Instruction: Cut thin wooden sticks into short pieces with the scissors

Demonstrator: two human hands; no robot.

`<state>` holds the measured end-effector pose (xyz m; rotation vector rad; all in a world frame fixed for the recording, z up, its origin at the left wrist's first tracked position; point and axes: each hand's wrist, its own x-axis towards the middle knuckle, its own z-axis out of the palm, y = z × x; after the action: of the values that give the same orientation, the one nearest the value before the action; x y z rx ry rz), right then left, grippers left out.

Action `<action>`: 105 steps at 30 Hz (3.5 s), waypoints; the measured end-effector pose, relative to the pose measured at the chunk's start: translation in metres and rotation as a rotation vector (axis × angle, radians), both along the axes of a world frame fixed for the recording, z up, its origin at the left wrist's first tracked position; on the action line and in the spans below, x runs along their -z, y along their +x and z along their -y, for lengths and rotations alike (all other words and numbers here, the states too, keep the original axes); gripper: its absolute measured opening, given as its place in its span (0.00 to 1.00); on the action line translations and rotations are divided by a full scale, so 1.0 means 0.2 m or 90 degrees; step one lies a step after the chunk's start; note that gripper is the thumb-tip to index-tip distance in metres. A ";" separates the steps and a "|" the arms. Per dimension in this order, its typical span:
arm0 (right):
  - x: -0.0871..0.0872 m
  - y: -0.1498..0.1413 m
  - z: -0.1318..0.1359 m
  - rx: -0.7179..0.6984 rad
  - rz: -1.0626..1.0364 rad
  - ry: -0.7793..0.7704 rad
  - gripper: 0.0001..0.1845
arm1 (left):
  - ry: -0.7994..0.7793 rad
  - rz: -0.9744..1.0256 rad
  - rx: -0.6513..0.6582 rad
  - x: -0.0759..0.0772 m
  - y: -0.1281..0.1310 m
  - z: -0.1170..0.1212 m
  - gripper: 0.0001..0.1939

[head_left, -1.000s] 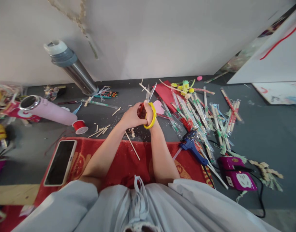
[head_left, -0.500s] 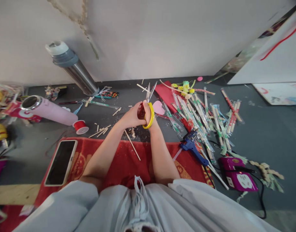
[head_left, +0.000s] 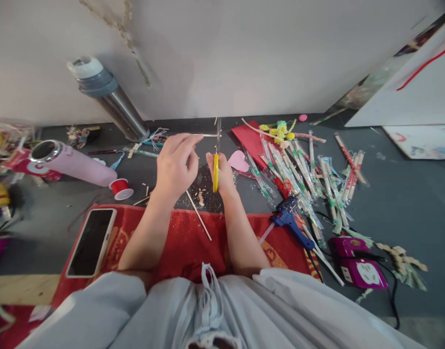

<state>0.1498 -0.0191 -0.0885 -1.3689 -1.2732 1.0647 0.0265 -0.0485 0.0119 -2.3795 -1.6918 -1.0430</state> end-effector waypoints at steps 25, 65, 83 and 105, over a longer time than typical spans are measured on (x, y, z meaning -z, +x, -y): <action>0.03 -0.05 0.02 -0.061 0.158 0.197 0.31 | -0.165 -0.104 -0.039 0.05 -0.12 -0.11 0.14; 0.11 0.01 -0.05 0.222 0.120 0.134 0.24 | -0.359 -0.118 0.101 0.08 0.06 -0.06 0.20; 0.09 0.01 -0.04 0.195 0.146 0.158 0.29 | -0.397 -0.079 0.166 0.06 0.05 -0.07 0.17; 0.06 -0.06 0.01 -0.037 0.203 0.216 0.32 | -0.088 -0.105 0.008 0.07 -0.22 -0.16 0.08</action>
<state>0.1377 -0.0207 -0.1007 -1.2749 -1.6513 0.6420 -0.0170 -0.0161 -0.0027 -2.4825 -1.7446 -0.7297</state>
